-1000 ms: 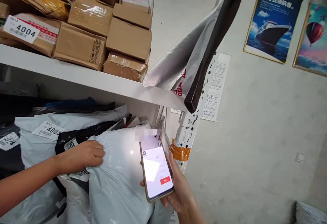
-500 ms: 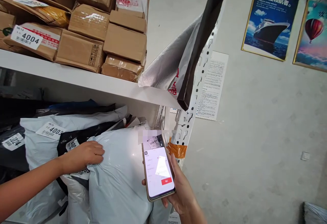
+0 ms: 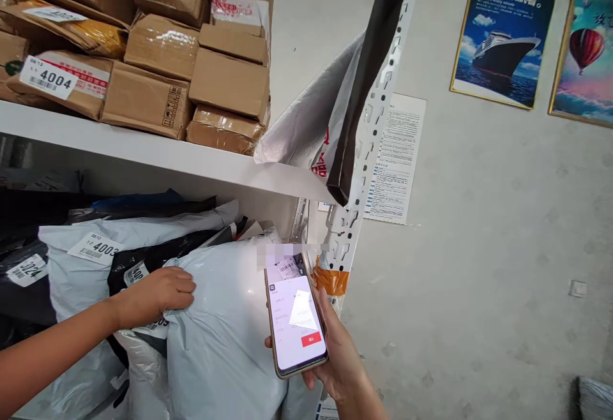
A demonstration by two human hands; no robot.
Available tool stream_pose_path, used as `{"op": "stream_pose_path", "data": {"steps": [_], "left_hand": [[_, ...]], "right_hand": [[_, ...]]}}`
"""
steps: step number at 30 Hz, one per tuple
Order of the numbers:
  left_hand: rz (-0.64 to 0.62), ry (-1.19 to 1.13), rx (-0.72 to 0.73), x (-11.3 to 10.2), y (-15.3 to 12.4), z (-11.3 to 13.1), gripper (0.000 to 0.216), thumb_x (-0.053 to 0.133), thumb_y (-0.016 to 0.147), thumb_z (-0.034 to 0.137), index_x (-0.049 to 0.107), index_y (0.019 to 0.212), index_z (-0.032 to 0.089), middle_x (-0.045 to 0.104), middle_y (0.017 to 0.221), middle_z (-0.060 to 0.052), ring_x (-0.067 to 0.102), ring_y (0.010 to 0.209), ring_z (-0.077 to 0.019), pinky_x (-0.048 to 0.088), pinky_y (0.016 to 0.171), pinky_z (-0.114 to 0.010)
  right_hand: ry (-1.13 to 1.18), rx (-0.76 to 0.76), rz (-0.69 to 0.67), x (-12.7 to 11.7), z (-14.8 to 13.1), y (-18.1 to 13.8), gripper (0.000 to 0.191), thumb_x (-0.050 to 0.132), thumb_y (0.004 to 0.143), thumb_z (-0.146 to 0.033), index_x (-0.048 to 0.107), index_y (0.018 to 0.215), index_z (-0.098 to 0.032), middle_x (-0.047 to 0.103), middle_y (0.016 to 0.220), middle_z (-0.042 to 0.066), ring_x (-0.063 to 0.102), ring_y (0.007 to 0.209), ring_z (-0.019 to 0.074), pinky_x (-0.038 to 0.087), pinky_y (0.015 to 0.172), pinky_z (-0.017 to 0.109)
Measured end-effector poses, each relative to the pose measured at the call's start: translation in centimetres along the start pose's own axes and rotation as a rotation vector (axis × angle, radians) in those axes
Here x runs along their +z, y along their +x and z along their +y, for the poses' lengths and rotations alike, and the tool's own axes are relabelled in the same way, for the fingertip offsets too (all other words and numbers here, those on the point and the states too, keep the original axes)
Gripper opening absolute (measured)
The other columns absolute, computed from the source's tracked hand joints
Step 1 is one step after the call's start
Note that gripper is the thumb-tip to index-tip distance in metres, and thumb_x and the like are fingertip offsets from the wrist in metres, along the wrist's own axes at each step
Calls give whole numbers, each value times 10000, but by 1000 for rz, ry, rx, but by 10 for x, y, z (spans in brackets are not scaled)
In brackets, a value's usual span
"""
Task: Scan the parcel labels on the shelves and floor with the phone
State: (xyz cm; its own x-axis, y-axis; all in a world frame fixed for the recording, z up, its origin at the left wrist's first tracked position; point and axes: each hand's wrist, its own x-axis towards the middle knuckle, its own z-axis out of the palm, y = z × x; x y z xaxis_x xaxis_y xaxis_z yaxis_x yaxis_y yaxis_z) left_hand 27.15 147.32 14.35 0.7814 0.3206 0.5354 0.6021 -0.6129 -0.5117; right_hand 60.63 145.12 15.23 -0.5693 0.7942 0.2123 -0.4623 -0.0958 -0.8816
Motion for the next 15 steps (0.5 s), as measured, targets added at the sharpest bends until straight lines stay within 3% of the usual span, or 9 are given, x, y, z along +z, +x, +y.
{"op": "stream_pose_path", "data": {"steps": [6,10,15], "left_hand": [[-6,-16,-20,4,-3,-1,321,387,425,-79,334,611,178,487,596,34,432,578,-150,245,581,-289],[3,-29,-37,15,-12,-5,305,397,468,-87,357,611,180,496,601,30,425,584,-155,235,596,-298],[-4,-13,-115,18,-21,-6,252,436,534,-69,391,584,174,515,589,25,436,590,-149,242,611,-291]], "right_hand": [[-5,-2,-12,0,-3,-1,597,561,849,-685,710,1061,-147,748,803,89,708,550,210,459,299,143],[-12,12,-22,-3,0,1,641,565,836,-701,705,1081,-125,755,806,125,707,547,211,452,291,138],[53,14,0,-4,-1,1,637,650,775,-697,696,1121,-165,758,950,141,749,687,302,447,256,141]]}}
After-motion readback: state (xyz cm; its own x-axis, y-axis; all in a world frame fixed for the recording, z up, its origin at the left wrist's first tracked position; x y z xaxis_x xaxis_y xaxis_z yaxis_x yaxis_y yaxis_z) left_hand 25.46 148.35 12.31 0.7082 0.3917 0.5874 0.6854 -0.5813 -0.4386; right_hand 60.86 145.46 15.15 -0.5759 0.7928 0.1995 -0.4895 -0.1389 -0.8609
